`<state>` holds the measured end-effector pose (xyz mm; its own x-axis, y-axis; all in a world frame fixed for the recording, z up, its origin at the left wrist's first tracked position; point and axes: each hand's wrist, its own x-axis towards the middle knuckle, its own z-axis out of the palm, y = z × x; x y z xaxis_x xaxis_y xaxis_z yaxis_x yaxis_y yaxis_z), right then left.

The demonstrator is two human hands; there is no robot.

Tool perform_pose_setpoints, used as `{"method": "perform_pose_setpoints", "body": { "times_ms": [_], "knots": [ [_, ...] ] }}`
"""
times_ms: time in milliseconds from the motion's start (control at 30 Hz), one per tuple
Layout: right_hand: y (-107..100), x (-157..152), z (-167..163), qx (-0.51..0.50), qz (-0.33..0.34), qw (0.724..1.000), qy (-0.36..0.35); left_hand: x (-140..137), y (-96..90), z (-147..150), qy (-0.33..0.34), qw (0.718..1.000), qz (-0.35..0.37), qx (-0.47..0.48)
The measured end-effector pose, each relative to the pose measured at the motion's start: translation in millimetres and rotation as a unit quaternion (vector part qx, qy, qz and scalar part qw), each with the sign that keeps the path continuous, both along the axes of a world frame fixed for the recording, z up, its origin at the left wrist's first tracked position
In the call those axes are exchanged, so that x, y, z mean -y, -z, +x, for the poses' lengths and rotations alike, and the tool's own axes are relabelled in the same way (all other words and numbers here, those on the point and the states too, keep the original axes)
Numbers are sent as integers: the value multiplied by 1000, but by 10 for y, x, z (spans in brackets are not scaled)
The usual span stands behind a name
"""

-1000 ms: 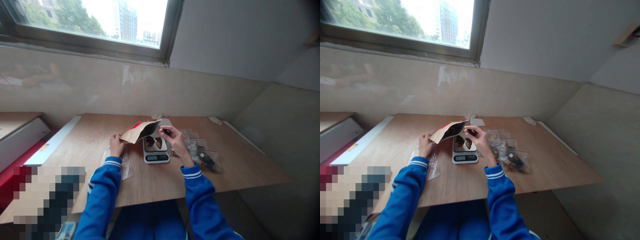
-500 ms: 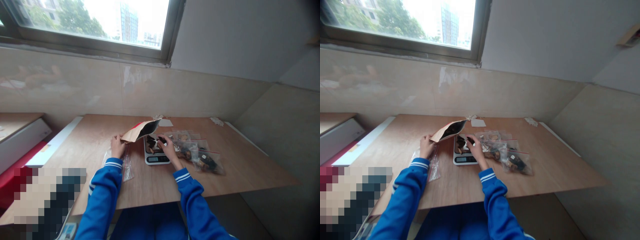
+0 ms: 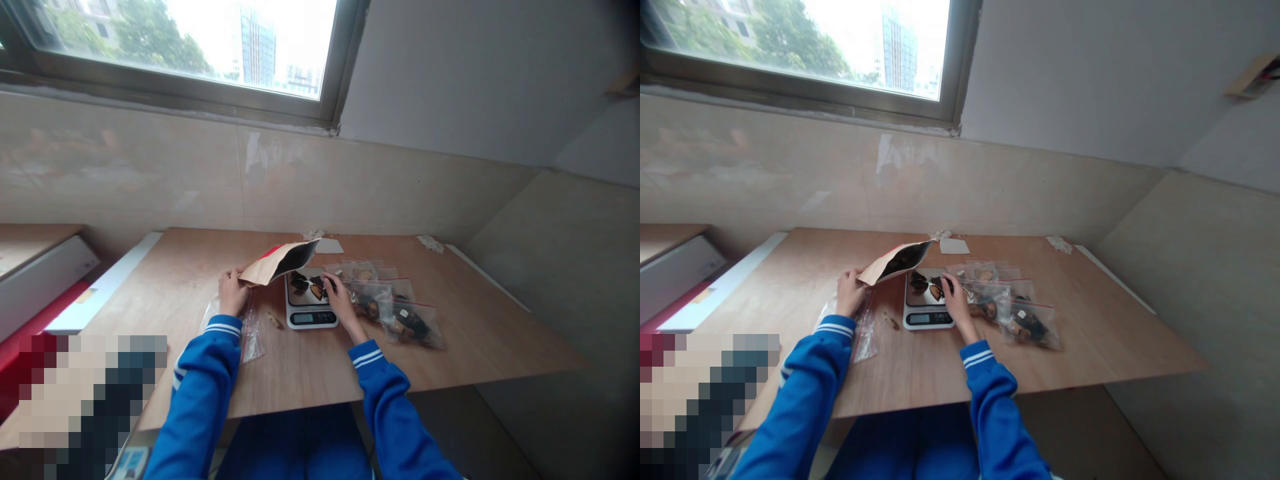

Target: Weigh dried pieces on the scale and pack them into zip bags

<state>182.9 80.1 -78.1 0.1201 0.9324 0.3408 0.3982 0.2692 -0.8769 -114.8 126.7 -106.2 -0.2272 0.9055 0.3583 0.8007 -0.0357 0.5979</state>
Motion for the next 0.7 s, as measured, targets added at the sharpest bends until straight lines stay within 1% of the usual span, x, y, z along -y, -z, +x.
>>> {"method": "perform_pose_setpoints", "body": {
  "times_ms": [167,300,367,433,500,600,633,700],
  "knots": [
    [29,-59,62,-32,-14,999,1,-4,7,2,-1,1000,0,3],
    [40,-256,107,-77,-3,997,-3,-8,14,4,-1,1000,2,1],
    [35,-364,106,-81,-1,997,-10,-7,14,4,-1,1000,1,2],
    [22,-444,104,-54,-3,998,-11,-4,11,3,0,1000,-1,3],
    [-1,-481,113,2,-14,1000,-16,-1,7,4,1,1000,-2,6],
    [-66,-436,128,74,-28,996,-34,-1,3,6,-1,1000,-1,5],
    [-98,-391,120,86,-21,995,-34,-3,2,7,-1,1000,-2,4],
    [-172,-251,56,101,23,994,-17,-6,2,8,-3,1000,-3,1]
  ]
}}
